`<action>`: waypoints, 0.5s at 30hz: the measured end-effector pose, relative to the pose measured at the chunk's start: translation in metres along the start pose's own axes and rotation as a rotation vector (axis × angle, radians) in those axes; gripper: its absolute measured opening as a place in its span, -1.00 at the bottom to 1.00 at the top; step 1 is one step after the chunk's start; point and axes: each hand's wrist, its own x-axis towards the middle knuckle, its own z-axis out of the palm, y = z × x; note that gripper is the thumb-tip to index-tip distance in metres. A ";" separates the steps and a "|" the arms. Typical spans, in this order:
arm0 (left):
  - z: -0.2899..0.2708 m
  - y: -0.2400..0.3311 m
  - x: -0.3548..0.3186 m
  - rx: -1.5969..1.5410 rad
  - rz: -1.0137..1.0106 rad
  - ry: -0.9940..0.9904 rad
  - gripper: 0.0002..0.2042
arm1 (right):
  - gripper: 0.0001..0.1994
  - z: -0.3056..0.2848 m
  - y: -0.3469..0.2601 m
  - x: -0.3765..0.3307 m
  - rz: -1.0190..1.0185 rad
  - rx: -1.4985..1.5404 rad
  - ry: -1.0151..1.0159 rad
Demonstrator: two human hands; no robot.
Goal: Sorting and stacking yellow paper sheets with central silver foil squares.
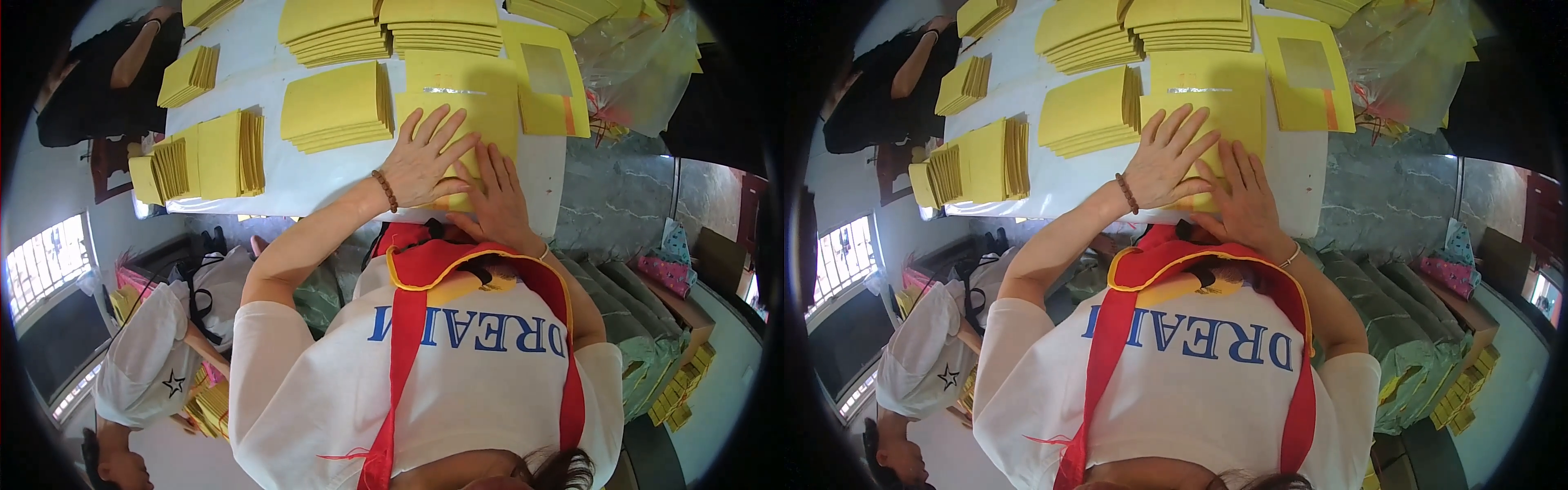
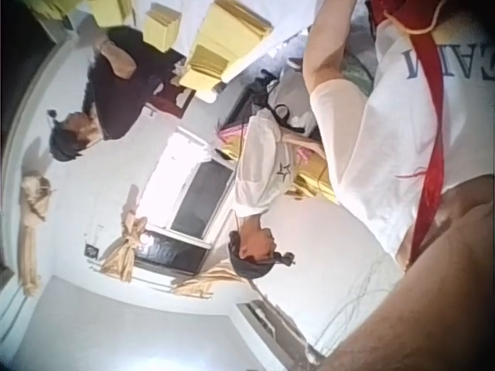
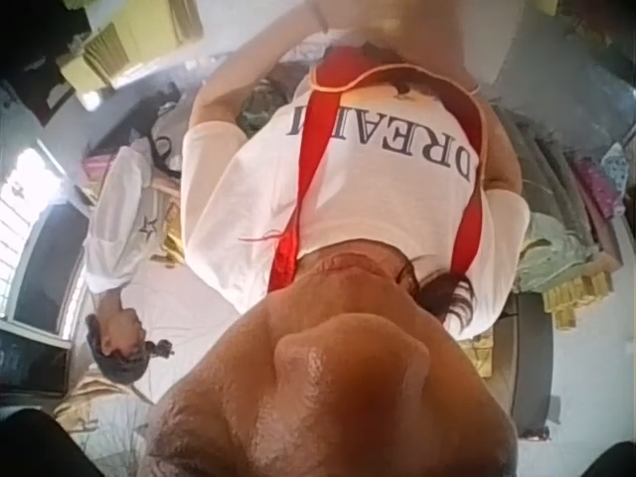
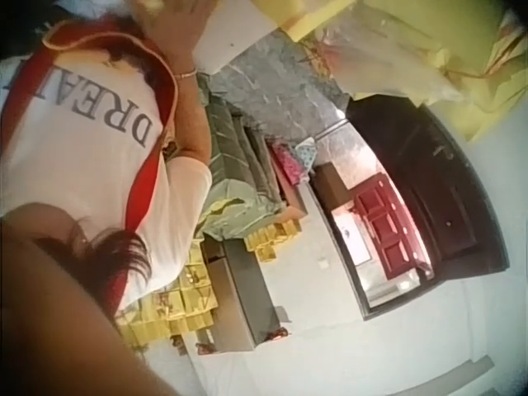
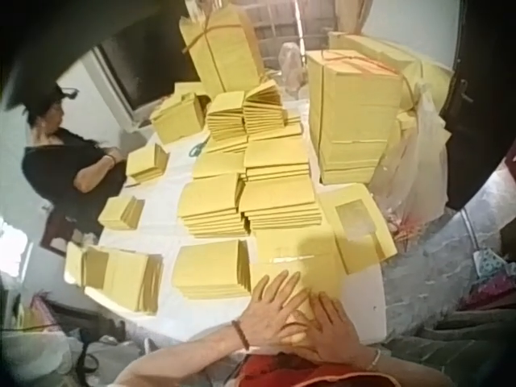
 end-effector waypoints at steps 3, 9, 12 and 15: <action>-0.001 0.001 0.002 0.002 0.013 -0.003 -0.37 | -0.23 0.000 0.001 -0.002 0.032 0.066 0.003; 0.001 0.005 0.001 0.085 -0.012 0.001 -0.38 | -0.36 -0.020 0.025 -0.004 0.531 1.426 0.150; -0.003 0.006 0.003 0.108 0.011 -0.015 -0.40 | -0.44 -0.032 0.036 -0.007 0.563 1.606 0.311; -0.006 0.013 0.007 0.234 0.106 0.017 -0.46 | -0.46 -0.035 0.032 -0.006 0.571 1.543 0.273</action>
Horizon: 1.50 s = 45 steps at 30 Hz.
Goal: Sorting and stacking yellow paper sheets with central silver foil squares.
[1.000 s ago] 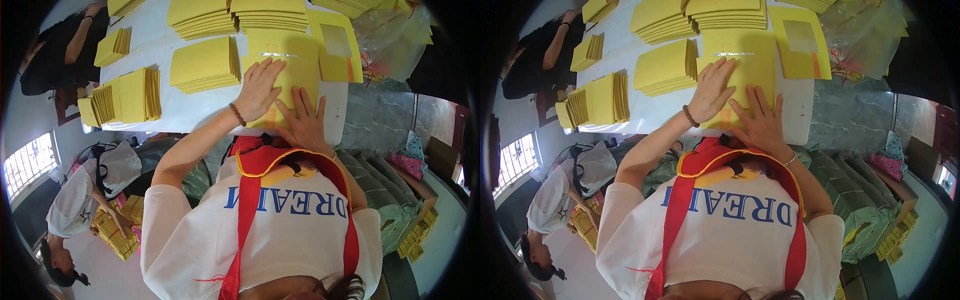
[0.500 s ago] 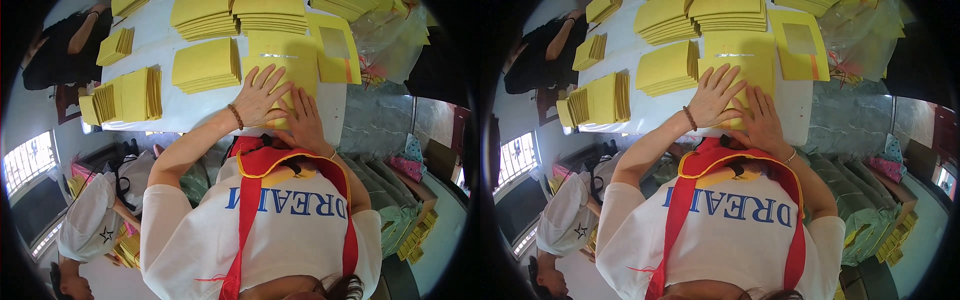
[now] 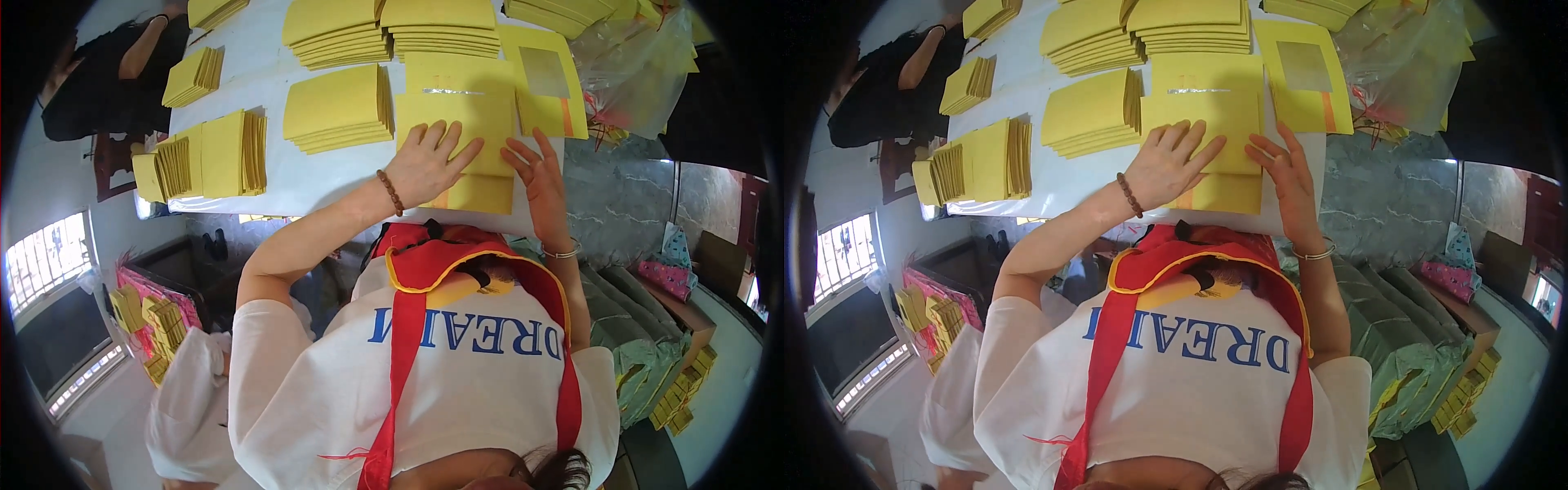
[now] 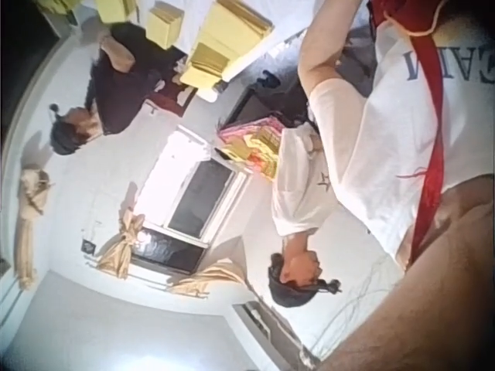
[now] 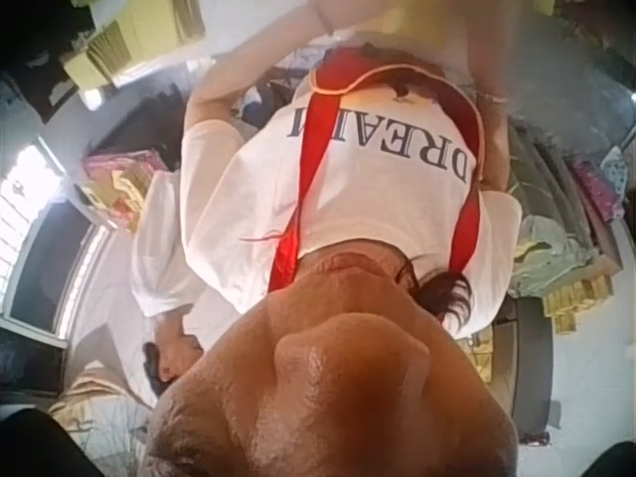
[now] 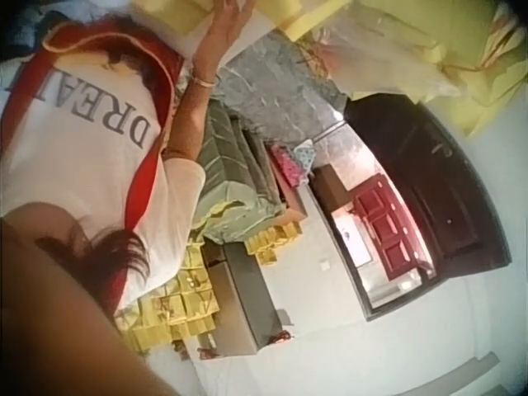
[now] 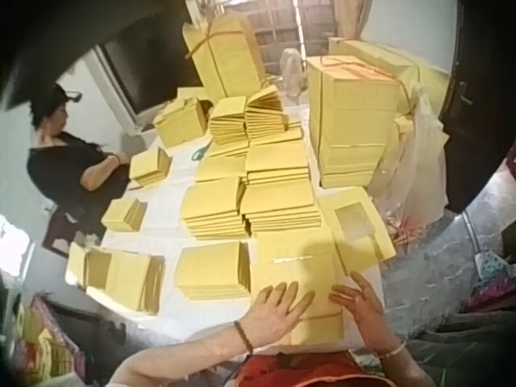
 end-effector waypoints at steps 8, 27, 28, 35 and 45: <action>-0.009 -0.009 0.001 -0.048 -0.037 0.049 -0.51 | -0.49 0.007 0.003 -0.003 -0.149 -0.123 0.151; -0.008 -0.138 -0.104 0.074 -0.426 -0.033 -0.38 | -0.70 0.006 0.015 0.013 -0.268 -0.873 -0.095; -0.012 -0.139 -0.101 0.099 -0.441 -0.041 -0.36 | -0.70 0.006 0.014 0.014 -0.266 -0.875 -0.097; -0.019 -0.134 -0.098 0.252 -0.361 -0.058 -0.43 | -0.75 0.010 0.014 0.016 -0.290 -0.886 -0.089; 0.010 -0.129 -0.115 0.098 -0.347 -0.102 -0.25 | -0.75 0.010 0.015 0.014 -0.311 -0.863 -0.091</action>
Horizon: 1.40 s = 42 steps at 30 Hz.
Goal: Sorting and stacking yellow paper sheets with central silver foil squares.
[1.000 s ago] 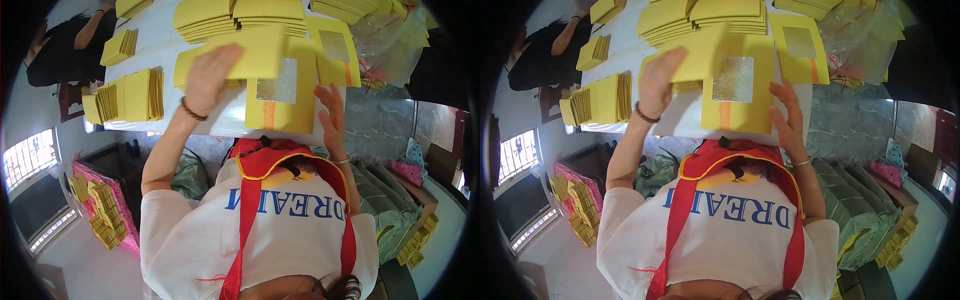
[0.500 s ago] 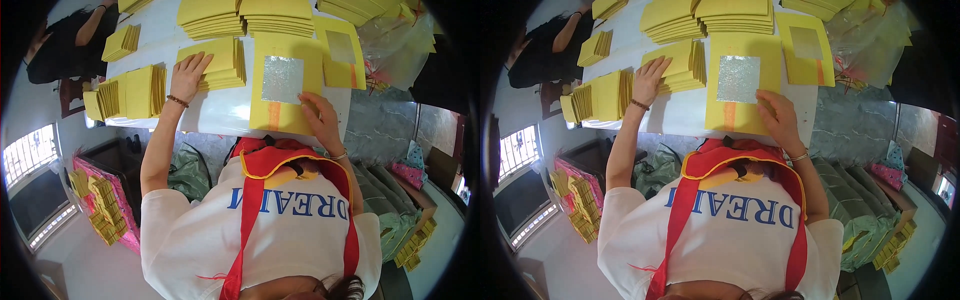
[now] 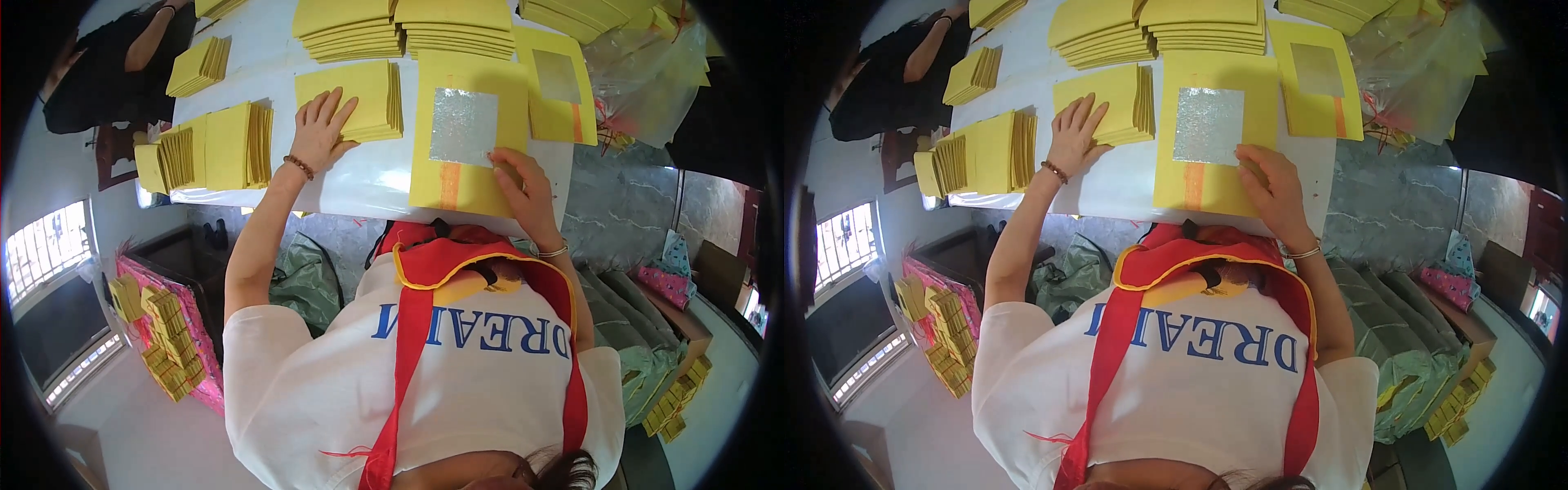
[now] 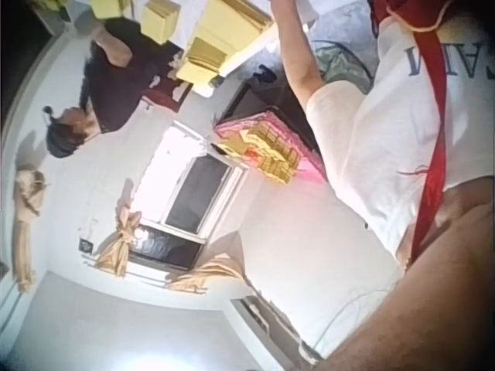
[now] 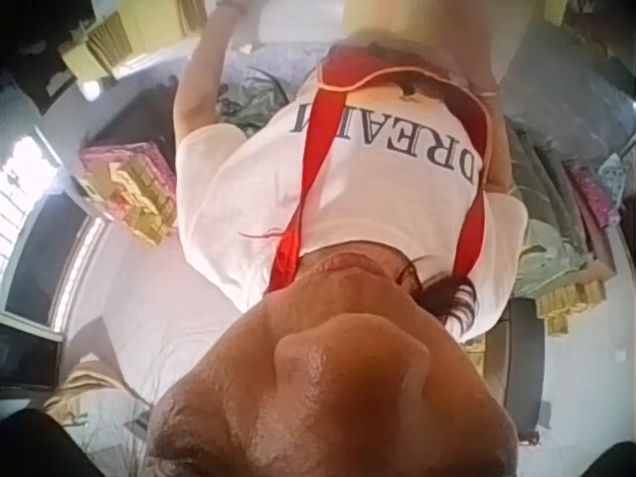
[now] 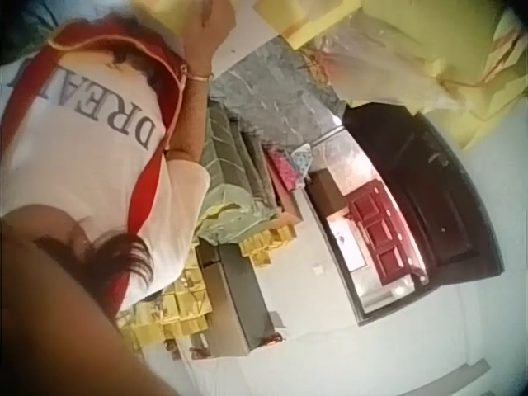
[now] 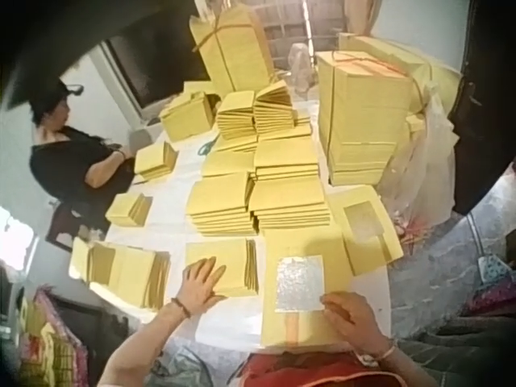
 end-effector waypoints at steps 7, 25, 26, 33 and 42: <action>-0.002 -0.006 0.003 -0.054 -0.017 0.051 -0.29 | -0.75 0.002 0.002 -0.002 -0.017 -0.033 -0.005; -0.005 -0.009 0.008 -0.007 -0.004 0.077 -0.43 | -0.77 0.007 0.002 -0.002 0.025 0.065 0.075; -0.006 -0.009 0.008 -0.007 -0.003 0.076 -0.43 | -0.77 0.007 0.002 -0.001 0.022 0.075 0.075; -0.014 -0.018 0.011 -0.306 -0.122 0.005 -0.55 | -0.77 0.005 0.004 -0.002 -0.006 0.037 0.022; -0.008 -0.007 0.006 -0.257 -0.138 0.056 -0.54 | -0.75 0.007 0.009 -0.003 -0.004 0.070 0.028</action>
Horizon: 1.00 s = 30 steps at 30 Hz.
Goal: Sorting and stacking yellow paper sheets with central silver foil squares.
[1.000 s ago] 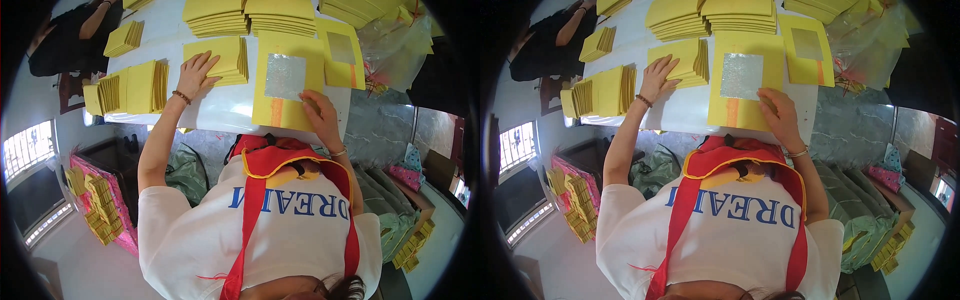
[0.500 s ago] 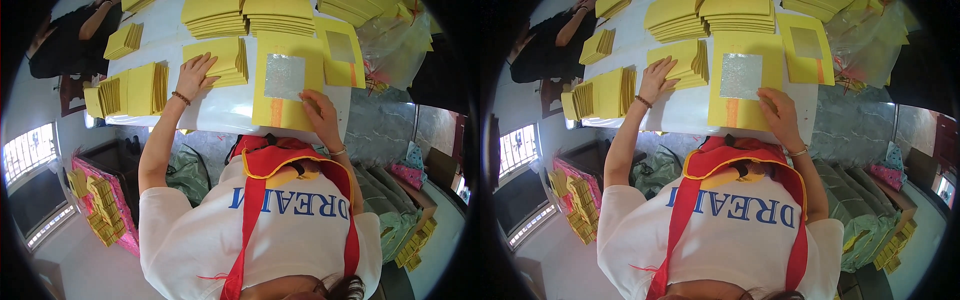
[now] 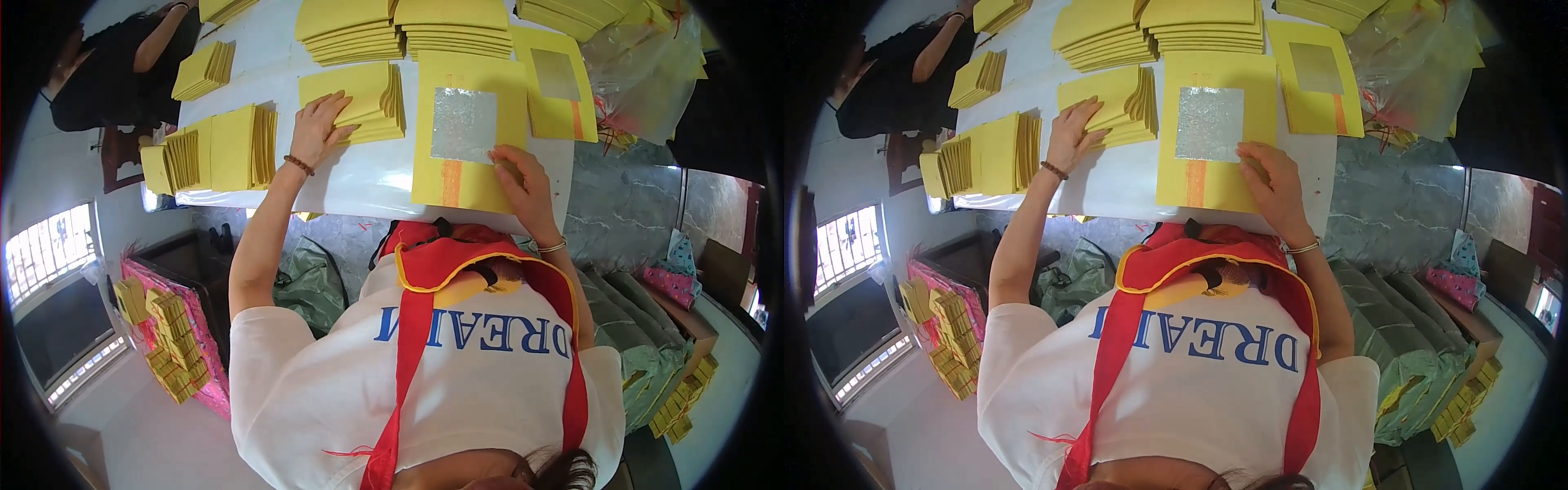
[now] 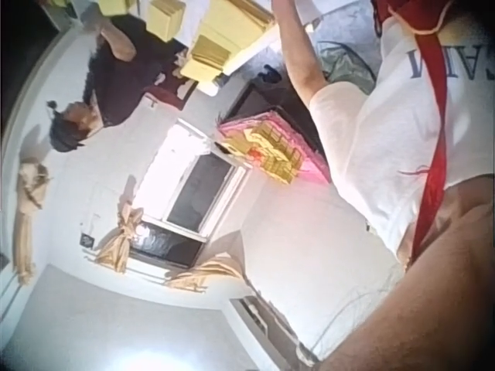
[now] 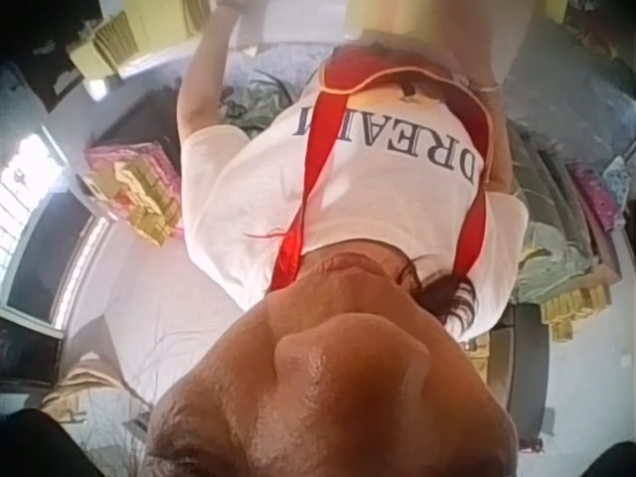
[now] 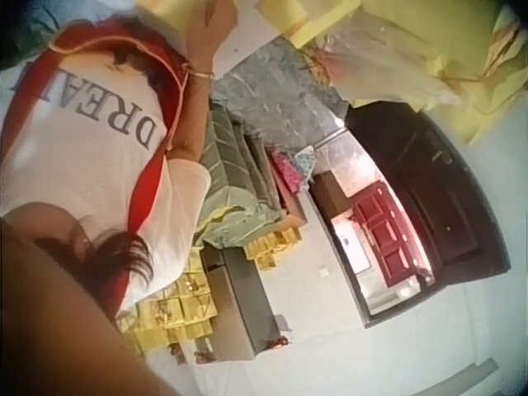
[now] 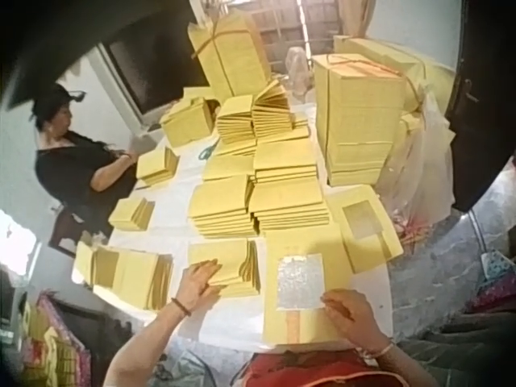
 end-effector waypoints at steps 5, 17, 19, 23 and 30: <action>0.002 -0.002 0.000 0.044 -0.009 -0.010 -0.51 | -0.75 0.000 0.003 -0.001 0.003 -0.006 -0.006; 0.004 0.009 -0.002 0.154 0.071 0.060 -0.40 | -0.75 0.000 0.002 -0.001 -0.002 -0.006 -0.007; 0.001 0.013 -0.002 0.203 0.080 0.026 -0.39 | -0.75 0.000 0.002 -0.001 -0.002 -0.007 -0.001; 0.008 0.005 -0.006 0.202 0.093 0.034 -0.39 | -0.75 0.001 0.004 -0.001 -0.008 -0.009 -0.002; 0.008 0.008 -0.006 0.209 0.113 0.042 -0.36 | -0.75 0.000 0.004 -0.001 -0.015 -0.021 -0.001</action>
